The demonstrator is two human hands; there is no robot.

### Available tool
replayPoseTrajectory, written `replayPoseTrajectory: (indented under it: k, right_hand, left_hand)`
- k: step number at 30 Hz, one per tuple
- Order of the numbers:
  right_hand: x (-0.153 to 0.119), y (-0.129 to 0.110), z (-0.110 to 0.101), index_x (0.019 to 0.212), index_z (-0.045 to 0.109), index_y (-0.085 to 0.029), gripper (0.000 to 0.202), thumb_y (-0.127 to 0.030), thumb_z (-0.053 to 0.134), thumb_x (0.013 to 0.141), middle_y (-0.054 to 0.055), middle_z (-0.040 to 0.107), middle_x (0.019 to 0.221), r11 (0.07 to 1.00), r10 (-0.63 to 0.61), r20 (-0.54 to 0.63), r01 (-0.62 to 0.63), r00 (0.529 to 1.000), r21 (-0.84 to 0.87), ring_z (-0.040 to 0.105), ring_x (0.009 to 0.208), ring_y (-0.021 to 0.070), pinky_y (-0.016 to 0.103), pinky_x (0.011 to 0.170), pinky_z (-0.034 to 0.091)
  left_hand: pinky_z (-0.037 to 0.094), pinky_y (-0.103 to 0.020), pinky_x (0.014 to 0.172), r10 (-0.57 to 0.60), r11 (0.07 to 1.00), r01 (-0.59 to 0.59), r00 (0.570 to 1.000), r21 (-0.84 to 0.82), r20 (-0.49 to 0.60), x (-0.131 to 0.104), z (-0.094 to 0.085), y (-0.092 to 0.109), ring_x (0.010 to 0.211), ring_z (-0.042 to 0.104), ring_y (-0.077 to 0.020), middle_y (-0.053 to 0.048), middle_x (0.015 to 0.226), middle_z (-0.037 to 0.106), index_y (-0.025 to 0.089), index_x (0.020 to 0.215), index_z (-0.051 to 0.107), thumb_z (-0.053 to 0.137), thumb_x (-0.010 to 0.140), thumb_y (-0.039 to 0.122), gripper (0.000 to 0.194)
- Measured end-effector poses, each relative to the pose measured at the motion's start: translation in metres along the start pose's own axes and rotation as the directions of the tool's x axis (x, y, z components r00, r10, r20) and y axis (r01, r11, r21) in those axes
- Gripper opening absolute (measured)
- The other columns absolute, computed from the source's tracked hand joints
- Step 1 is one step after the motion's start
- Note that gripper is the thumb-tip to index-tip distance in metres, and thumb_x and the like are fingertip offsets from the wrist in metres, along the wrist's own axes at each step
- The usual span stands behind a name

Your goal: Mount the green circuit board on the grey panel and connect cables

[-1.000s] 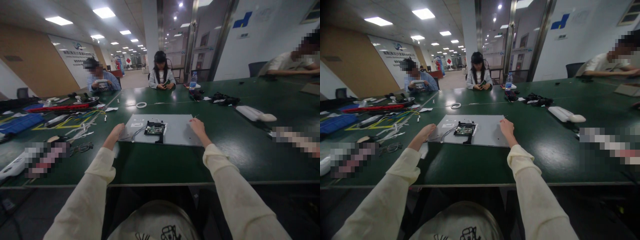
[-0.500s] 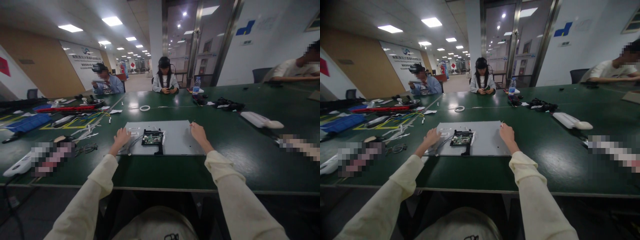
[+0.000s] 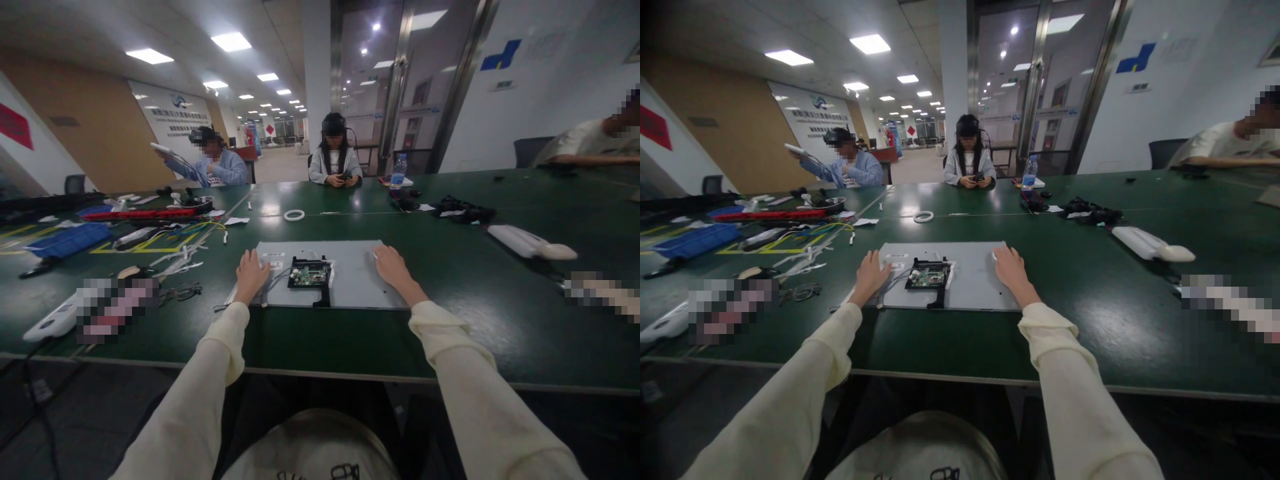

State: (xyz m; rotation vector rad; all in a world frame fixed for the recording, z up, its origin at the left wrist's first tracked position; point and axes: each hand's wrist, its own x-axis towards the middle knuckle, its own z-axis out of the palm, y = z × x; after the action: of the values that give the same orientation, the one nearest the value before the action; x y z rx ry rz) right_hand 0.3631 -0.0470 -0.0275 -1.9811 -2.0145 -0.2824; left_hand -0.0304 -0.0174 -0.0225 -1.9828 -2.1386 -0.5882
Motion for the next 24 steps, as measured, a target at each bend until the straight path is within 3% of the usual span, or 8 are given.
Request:
replayPoseTrajectory:
  k: [4,9,13,18,22,24]
  right_hand:
    - [-0.004,-0.0048,-0.0034,0.139,0.032,-0.026,0.048,-0.023,0.031,0.09,0.005,0.022,0.146,1.0,0.007,-0.016,-0.007,1.0,-0.008,0.025,0.129,0.0302,0.05,0.097,0.031]
    - [-0.0037,-0.0079,-0.008,0.136,0.037,-0.023,0.047,-0.018,0.031,0.09,0.008,0.038,0.138,0.996,-0.071,0.055,0.067,0.996,0.061,0.032,0.126,0.0241,0.043,0.101,0.031]
    - [-0.0023,-0.0072,-0.0082,0.135,0.039,-0.024,0.045,-0.019,0.033,0.09,0.008,0.031,0.142,0.993,-0.073,-0.001,0.073,0.997,0.09,0.028,0.128,0.0242,0.043,0.102,0.029]
    - [0.0005,-0.0046,-0.0059,0.125,0.05,-0.021,0.04,-0.016,0.035,0.089,0.01,0.036,0.137,0.987,-0.107,0.071,0.097,0.992,0.129,0.033,0.125,0.0238,0.04,0.1,0.031]
    - [0.0019,-0.004,-0.0034,0.125,0.05,-0.021,0.04,-0.015,0.037,0.088,0.009,0.039,0.135,0.988,-0.106,0.088,0.095,0.99,0.121,0.034,0.123,0.0232,0.04,0.1,0.03]
    - [0.0019,-0.0044,-0.0025,0.123,0.052,-0.022,0.039,-0.014,0.039,0.087,0.009,0.04,0.134,0.99,-0.096,0.098,0.084,0.991,0.116,0.036,0.122,0.0232,0.039,0.099,0.03]
  left_hand:
    - [0.027,-0.051,0.102,0.015,1.0,-0.015,0.999,0.003,-0.041,-0.001,-0.0014,0.0024,0.134,0.019,-0.0307,-0.014,0.146,0.025,0.014,0.14,0.024,0.037,0.085,0.045,0.064]
    - [0.026,-0.053,0.101,0.02,0.999,-0.015,0.992,-0.04,0.122,0.0009,-0.0021,0.0017,0.13,0.031,-0.0288,-0.015,0.136,0.043,0.017,0.14,0.023,0.032,0.087,0.044,0.06]
    - [0.029,-0.049,0.1,0.02,0.999,-0.019,1.0,-0.037,0.023,0.0013,-0.0027,0.0019,0.13,0.028,-0.0295,-0.016,0.14,0.035,0.014,0.14,0.022,0.036,0.086,0.043,0.062]
    - [0.031,-0.045,0.099,0.025,0.999,-0.022,0.992,-0.025,0.122,0.0001,-0.0071,0.0044,0.124,0.038,-0.028,-0.016,0.128,0.048,0.014,0.125,0.044,0.036,0.087,0.041,0.047]
    - [0.028,-0.046,0.101,0.005,1.0,-0.005,1.0,0.0,0.002,-0.0014,-0.0065,0.0047,0.132,0.025,-0.029,-0.016,0.142,0.031,0.014,0.134,0.034,0.04,0.085,0.041,0.055]
    - [0.025,-0.05,0.101,0.012,1.0,-0.012,1.0,-0.004,0.004,-0.0017,-0.0054,0.0044,0.131,0.027,-0.0298,-0.017,0.141,0.033,0.015,0.131,0.037,0.039,0.086,0.041,0.053]
